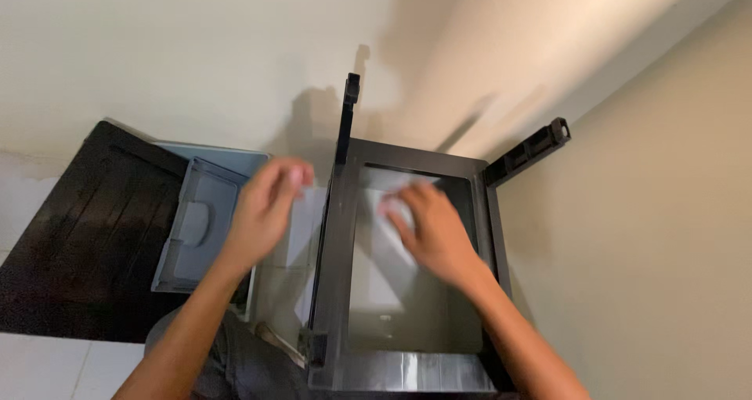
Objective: The person sits on the floor and handles several plastic components, including a grey storage box, a black tray, and black plastic strips. They open and close the box, remove a green clip, place the tray inside, and attempt to fit the black strips into slots on a larger plastic frame.
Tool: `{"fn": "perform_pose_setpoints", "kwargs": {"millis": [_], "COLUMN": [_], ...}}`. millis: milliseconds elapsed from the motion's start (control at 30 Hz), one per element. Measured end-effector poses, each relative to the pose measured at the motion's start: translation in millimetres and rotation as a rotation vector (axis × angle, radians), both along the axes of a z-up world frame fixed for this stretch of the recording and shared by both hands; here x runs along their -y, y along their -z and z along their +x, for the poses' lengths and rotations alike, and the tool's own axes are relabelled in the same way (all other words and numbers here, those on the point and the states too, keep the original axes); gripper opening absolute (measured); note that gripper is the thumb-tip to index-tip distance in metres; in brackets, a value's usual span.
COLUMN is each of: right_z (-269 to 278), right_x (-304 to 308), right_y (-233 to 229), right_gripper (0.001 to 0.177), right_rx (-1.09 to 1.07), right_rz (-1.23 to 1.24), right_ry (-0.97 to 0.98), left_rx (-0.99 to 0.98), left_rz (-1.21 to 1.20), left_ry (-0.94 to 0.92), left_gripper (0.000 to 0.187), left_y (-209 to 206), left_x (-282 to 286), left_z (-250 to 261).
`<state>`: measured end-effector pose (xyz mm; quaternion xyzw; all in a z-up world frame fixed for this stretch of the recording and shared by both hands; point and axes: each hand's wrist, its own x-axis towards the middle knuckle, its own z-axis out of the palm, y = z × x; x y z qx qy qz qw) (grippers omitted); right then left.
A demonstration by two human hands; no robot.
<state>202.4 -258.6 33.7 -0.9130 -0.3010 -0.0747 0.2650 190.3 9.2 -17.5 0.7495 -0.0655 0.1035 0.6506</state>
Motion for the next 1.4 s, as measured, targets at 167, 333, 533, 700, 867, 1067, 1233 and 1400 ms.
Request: {"fn": "perform_pose_setpoints", "kwargs": {"millis": [167, 333, 533, 700, 867, 1067, 1233, 1400], "right_z": [119.7, 167.7, 173.8, 175.9, 179.5, 179.4, 179.2, 178.9], "right_x": [-39.9, -62.3, -67.5, -69.9, -62.5, -64.4, -66.5, -66.8], "right_y": [41.1, 85.1, 98.9, 101.2, 113.0, 109.6, 101.6, 99.2], "right_gripper": [0.023, 0.033, 0.031, 0.03, 0.026, 0.023, 0.031, 0.041], "right_rx": [0.121, -0.082, -0.134, -0.077, -0.043, -0.042, -0.118, -0.12], "right_rz": [0.119, -0.049, -0.302, -0.294, -0.367, -0.322, -0.301, -0.331], "right_ry": [0.123, 0.116, 0.206, 0.203, 0.153, 0.13, 0.153, 0.158], "left_rx": [0.136, -0.027, -0.117, -0.21, -0.241, -0.163, -0.133, -0.242], "left_rz": [-0.263, -0.367, -0.53, -0.656, -0.587, -0.606, -0.576, -0.534], "left_ry": [-0.003, 0.182, 0.18, 0.144, 0.128, 0.05, 0.052, 0.223], "left_gripper": [0.038, 0.057, 0.067, 0.066, 0.064, 0.065, 0.072, 0.075], "left_y": [-12.3, -29.2, -29.2, -29.2, -28.1, -27.6, -27.7, -35.6], "left_x": [23.9, 34.0, 47.9, 47.0, 62.2, 64.4, 60.3, 52.5], "left_z": [95.1, 139.6, 156.8, 166.9, 171.4, 165.6, 165.6, 173.9]}}
